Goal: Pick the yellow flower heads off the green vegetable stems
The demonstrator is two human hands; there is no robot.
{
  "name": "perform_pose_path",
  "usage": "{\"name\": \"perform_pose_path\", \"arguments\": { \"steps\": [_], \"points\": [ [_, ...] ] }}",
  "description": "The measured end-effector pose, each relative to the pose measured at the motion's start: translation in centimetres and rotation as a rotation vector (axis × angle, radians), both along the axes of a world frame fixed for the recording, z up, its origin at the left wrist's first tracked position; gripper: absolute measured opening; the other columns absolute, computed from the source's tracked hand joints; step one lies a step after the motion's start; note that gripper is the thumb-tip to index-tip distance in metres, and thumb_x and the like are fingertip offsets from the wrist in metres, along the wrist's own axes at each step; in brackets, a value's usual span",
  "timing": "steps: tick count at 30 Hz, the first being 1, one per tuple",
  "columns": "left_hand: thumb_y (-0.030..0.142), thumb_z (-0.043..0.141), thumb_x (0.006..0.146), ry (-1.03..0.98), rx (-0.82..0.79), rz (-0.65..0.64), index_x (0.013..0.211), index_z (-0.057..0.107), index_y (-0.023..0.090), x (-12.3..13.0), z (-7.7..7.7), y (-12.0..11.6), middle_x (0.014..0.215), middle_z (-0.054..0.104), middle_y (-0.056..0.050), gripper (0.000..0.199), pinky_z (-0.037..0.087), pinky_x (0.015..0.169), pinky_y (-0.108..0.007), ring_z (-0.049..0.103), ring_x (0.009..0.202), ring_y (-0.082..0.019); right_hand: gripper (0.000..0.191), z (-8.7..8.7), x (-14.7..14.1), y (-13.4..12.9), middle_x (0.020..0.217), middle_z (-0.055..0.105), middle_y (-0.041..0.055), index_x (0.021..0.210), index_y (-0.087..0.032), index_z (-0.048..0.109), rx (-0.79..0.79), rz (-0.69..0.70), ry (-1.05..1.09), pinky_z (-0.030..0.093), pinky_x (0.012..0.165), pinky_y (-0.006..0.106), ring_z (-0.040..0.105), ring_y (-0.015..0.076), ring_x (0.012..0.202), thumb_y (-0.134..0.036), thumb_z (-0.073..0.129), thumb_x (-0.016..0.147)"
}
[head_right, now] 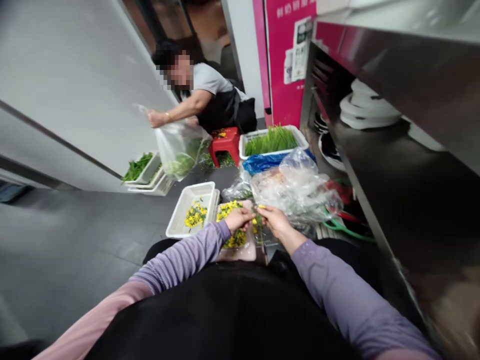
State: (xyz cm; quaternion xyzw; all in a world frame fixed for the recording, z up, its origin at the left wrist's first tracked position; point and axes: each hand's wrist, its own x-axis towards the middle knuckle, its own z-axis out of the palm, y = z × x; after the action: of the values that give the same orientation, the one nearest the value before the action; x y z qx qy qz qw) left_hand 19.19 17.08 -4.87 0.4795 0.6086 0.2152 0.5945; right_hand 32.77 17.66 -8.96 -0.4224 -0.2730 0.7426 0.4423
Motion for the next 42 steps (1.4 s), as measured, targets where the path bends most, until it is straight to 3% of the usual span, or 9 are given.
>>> {"name": "perform_pose_path", "arguments": {
  "steps": [8, 19, 23, 27, 29, 33, 35, 38, 42],
  "points": [
    [0.033, 0.056, 0.072, -0.275, -0.053, -0.002, 0.079, 0.052, 0.011, 1.4, -0.8, 0.5, 0.063, 0.057, 0.000, 0.023, 0.035, 0.035, -0.015, 0.049, 0.040, -0.005, 0.014, 0.6, 1.5, 1.3, 0.050, 0.053, -0.0026, 0.066, -0.015, 0.054, -0.047, -0.074, 0.130, 0.040, 0.040, 0.019, 0.047, 0.0072, 0.041, -0.023, 0.066, 0.067],
    [0.029, 0.058, 0.069, -0.304, 0.044, -0.028, 0.070, 0.053, 0.009, 1.3, -0.5, 0.5, 0.061, 0.055, 0.001, 0.020, 0.036, 0.036, -0.017, 0.044, 0.037, -0.003, 0.016, 0.6, 1.0, 0.6, 0.049, 0.054, -0.0004, 0.061, -0.013, 0.053, -0.066, -0.034, 0.105, 0.039, 0.039, 0.017, 0.048, 0.0065, 0.039, -0.022, 0.059, 0.074],
    [0.026, 0.053, 0.075, -0.131, 0.036, -0.089, 0.071, 0.054, 0.010, 1.2, -1.2, 0.8, 0.062, 0.057, 0.000, 0.017, 0.038, 0.037, -0.017, 0.045, 0.037, -0.003, 0.020, 0.8, 1.3, 0.9, 0.050, 0.054, 0.0006, 0.061, -0.014, 0.052, -0.121, -0.076, 0.050, 0.042, 0.043, 0.017, 0.050, 0.0067, 0.042, -0.021, 0.050, 0.080],
    [0.026, 0.046, 0.080, 0.088, 0.000, -0.137, 0.078, 0.055, 0.010, 0.8, -2.7, 1.3, 0.053, 0.053, 0.003, 0.019, 0.036, 0.034, -0.017, 0.040, 0.032, -0.003, 0.004, 1.1, 2.1, 1.6, 0.056, 0.055, -0.0018, 0.074, -0.016, 0.053, -0.130, -0.191, -0.099, 0.045, 0.047, 0.018, 0.050, 0.0064, 0.046, -0.013, 0.050, 0.076],
    [0.025, 0.047, 0.080, 0.135, 0.051, -0.143, 0.091, 0.055, 0.010, 0.8, -3.1, 1.3, 0.051, 0.050, 0.005, 0.020, 0.035, 0.033, -0.018, 0.039, 0.031, -0.004, 0.002, 0.8, 2.1, 1.5, 0.051, 0.049, -0.0043, 0.074, -0.016, 0.052, -0.134, -0.124, -0.148, 0.043, 0.043, 0.018, 0.045, 0.0057, 0.041, -0.013, 0.052, 0.074],
    [0.025, 0.060, 0.071, 0.193, 0.269, -0.222, 0.116, 0.046, 0.011, 1.5, -2.6, 1.1, 0.053, 0.054, 0.005, 0.049, 0.037, 0.039, -0.018, 0.042, 0.035, -0.005, 0.017, -0.1, 1.1, 0.7, 0.045, 0.044, -0.0049, 0.064, -0.015, 0.049, -0.084, 0.127, -0.182, 0.032, 0.035, 0.016, 0.037, 0.0042, 0.036, -0.024, 0.063, 0.068],
    [0.027, 0.065, 0.066, 0.209, 0.311, -0.261, 0.118, 0.045, 0.011, 1.2, -2.1, 1.3, 0.052, 0.054, 0.005, 0.058, 0.040, 0.043, -0.018, 0.045, 0.038, -0.006, 0.022, -0.4, 0.8, 0.3, 0.046, 0.045, -0.0046, 0.063, -0.015, 0.049, -0.032, 0.132, -0.184, 0.029, 0.034, 0.016, 0.036, 0.0040, 0.037, -0.028, 0.067, 0.065],
    [0.036, 0.060, 0.070, 0.298, 0.184, -0.306, 0.107, 0.054, 0.011, -1.2, -2.4, 1.5, 0.053, 0.056, 0.001, 0.045, 0.042, 0.046, -0.021, 0.049, 0.040, -0.008, 0.027, -0.2, 1.0, 0.6, 0.044, 0.040, -0.0069, 0.062, -0.017, 0.045, -0.007, -0.013, -0.133, 0.029, 0.036, 0.017, 0.033, 0.0036, 0.036, -0.034, 0.065, 0.067],
    [0.033, 0.055, 0.072, 0.843, 0.012, -0.408, 0.069, 0.064, 0.009, -5.4, -4.9, 0.4, 0.056, 0.059, -0.008, 0.025, 0.045, 0.056, -0.025, 0.057, 0.053, -0.015, 0.028, 0.8, 1.8, 1.4, 0.046, 0.038, -0.0063, 0.060, -0.018, 0.039, -0.185, -0.077, 0.048, 0.031, 0.036, 0.019, 0.031, 0.0042, 0.035, -0.035, 0.053, 0.077]
  ]
}}
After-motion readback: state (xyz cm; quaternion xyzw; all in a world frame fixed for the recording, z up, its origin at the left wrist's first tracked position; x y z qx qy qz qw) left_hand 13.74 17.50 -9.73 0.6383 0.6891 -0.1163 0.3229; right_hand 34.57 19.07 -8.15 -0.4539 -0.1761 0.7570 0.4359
